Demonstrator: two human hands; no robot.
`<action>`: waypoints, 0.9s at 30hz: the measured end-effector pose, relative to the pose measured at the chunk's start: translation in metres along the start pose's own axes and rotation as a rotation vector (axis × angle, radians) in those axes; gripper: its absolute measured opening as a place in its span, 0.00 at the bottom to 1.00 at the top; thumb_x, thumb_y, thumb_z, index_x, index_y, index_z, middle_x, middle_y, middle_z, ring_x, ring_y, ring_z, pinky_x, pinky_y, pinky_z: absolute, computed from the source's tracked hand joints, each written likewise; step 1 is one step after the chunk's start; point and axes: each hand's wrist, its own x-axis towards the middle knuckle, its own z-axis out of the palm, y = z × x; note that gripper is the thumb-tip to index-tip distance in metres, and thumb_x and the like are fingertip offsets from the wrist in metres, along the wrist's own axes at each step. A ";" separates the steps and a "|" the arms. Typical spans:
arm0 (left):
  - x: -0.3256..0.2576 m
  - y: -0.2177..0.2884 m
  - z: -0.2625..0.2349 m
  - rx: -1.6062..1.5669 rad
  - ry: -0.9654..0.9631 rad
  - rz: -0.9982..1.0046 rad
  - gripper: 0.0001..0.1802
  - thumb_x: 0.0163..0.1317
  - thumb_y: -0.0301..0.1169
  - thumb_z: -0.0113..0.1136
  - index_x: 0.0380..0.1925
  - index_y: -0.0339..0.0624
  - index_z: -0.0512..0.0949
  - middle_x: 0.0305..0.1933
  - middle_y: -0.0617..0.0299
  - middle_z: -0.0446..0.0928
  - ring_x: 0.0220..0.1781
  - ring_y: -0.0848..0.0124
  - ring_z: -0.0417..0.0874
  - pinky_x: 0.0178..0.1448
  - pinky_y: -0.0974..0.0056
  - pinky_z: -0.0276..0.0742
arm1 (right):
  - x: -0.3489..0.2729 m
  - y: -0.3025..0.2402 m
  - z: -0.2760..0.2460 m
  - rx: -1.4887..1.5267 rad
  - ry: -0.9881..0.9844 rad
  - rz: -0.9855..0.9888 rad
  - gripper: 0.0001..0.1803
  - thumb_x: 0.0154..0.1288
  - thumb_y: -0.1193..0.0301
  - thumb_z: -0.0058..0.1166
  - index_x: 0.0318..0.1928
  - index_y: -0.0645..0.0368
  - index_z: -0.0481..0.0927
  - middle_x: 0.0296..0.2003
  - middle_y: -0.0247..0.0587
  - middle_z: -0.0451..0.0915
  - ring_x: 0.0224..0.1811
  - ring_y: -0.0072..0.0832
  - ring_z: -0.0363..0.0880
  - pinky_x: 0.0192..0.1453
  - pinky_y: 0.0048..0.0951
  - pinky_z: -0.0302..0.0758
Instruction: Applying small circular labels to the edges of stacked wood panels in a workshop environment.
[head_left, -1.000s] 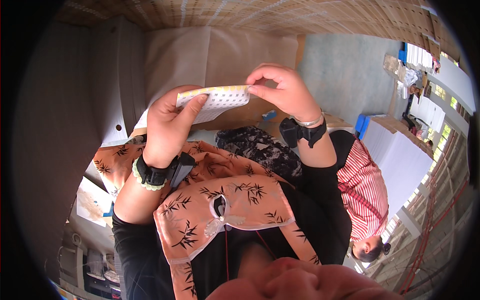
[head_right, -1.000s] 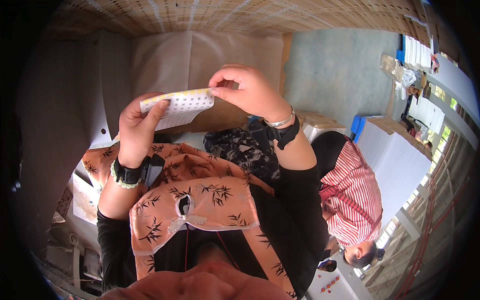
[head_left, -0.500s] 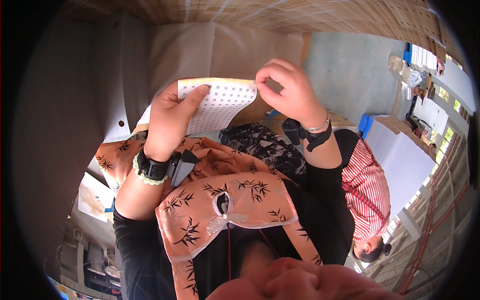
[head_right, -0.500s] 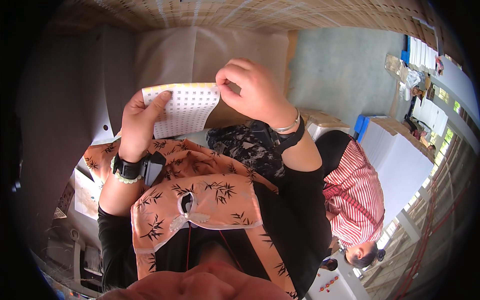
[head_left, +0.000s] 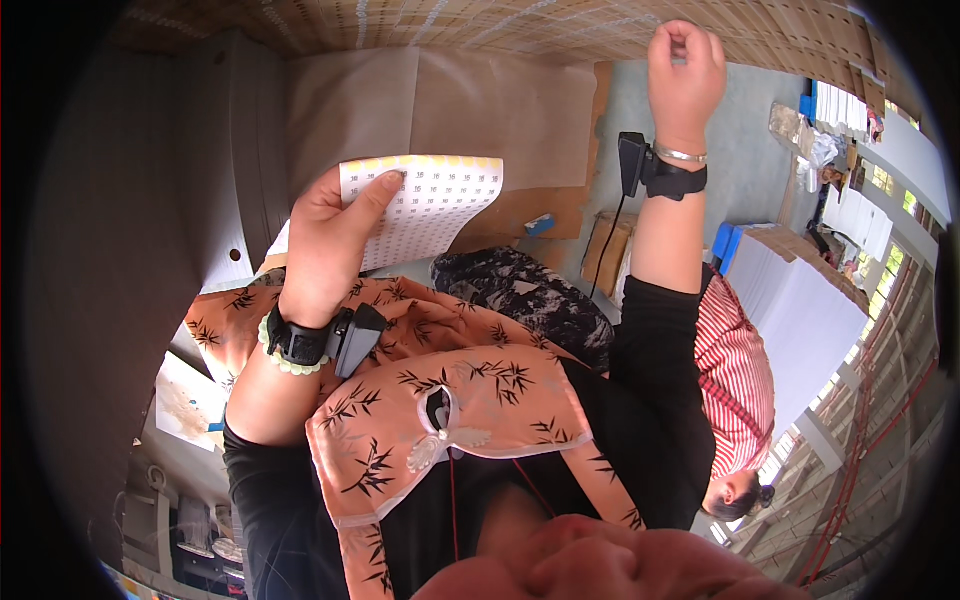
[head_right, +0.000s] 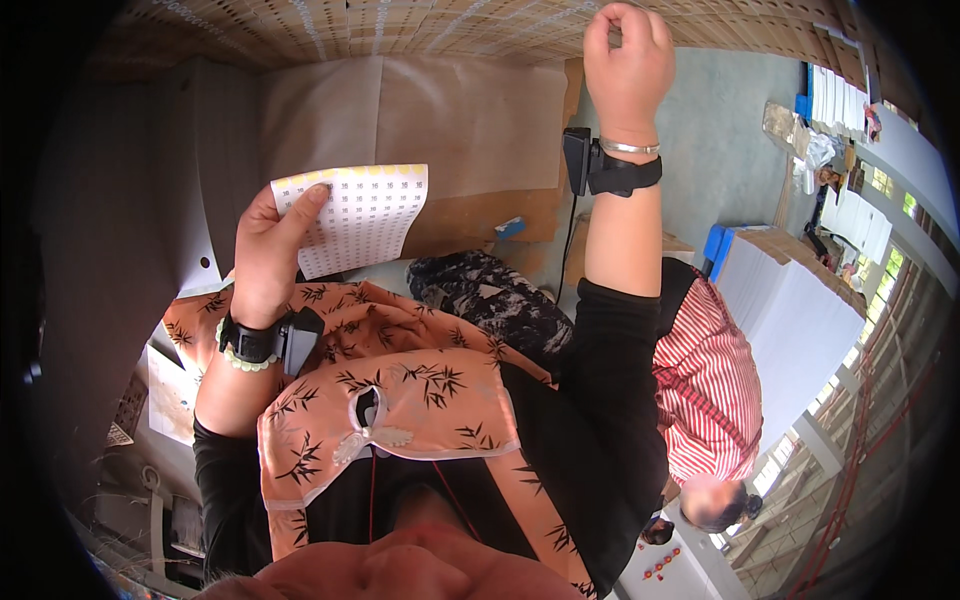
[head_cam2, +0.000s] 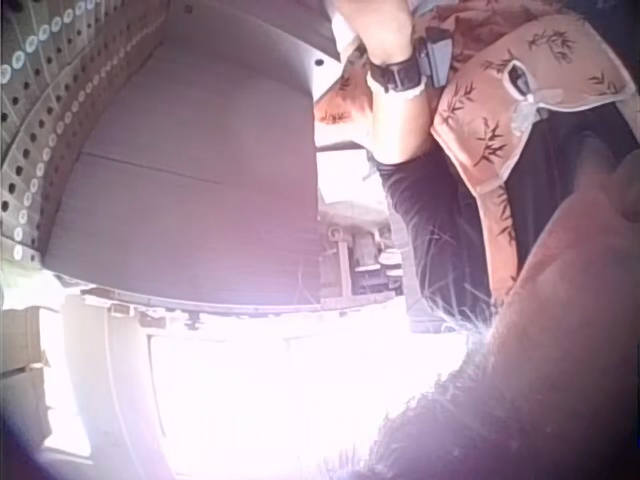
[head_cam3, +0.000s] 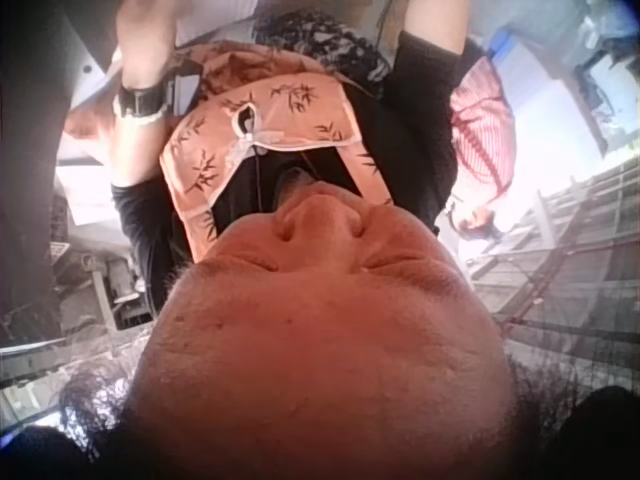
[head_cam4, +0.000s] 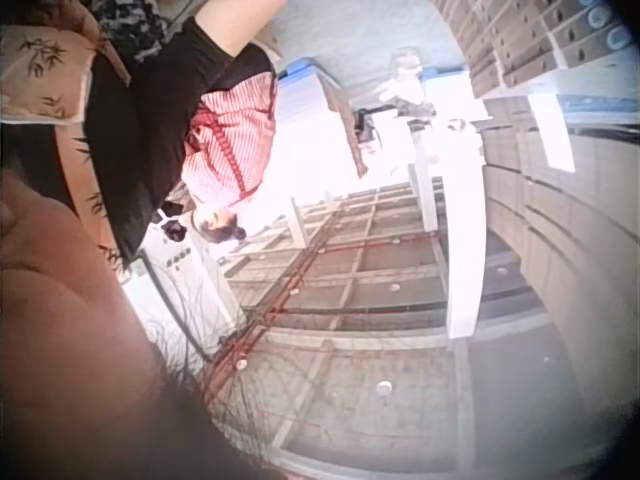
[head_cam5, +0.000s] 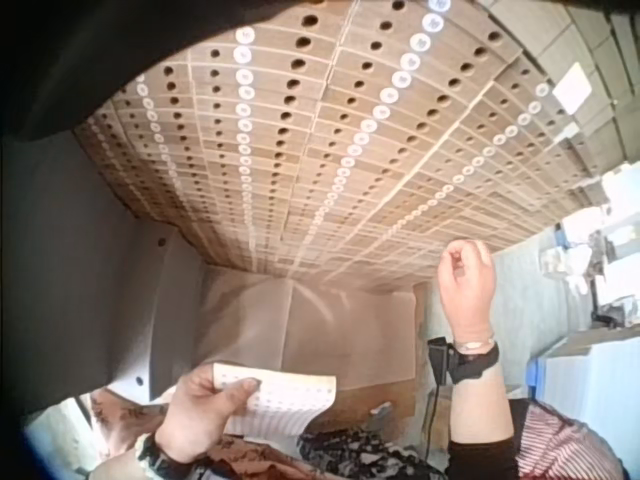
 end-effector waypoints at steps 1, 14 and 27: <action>-0.003 0.001 0.000 -0.019 -0.006 0.008 0.12 0.66 0.33 0.62 0.41 0.35 0.81 0.36 0.64 0.83 0.35 0.81 0.79 0.40 0.73 0.74 | 0.001 0.000 -0.001 -0.061 0.017 -0.054 0.03 0.56 0.74 0.62 0.31 0.58 0.81 0.28 0.35 0.80 0.28 0.27 0.79 0.35 0.28 0.77; -0.018 0.003 -0.005 -0.019 -0.026 0.021 0.11 0.67 0.33 0.61 0.40 0.35 0.81 0.35 0.64 0.83 0.35 0.81 0.79 0.39 0.74 0.74 | 0.003 -0.015 -0.013 -0.147 0.087 -0.096 0.02 0.54 0.73 0.61 0.28 0.56 0.81 0.26 0.34 0.80 0.28 0.30 0.79 0.34 0.30 0.76; -0.018 0.006 -0.004 -0.009 -0.042 0.044 0.12 0.66 0.33 0.61 0.41 0.34 0.81 0.36 0.64 0.83 0.35 0.81 0.79 0.41 0.73 0.74 | 0.005 -0.008 -0.003 -0.190 0.197 -0.144 0.02 0.52 0.75 0.61 0.28 0.57 0.81 0.25 0.35 0.80 0.28 0.31 0.79 0.33 0.31 0.76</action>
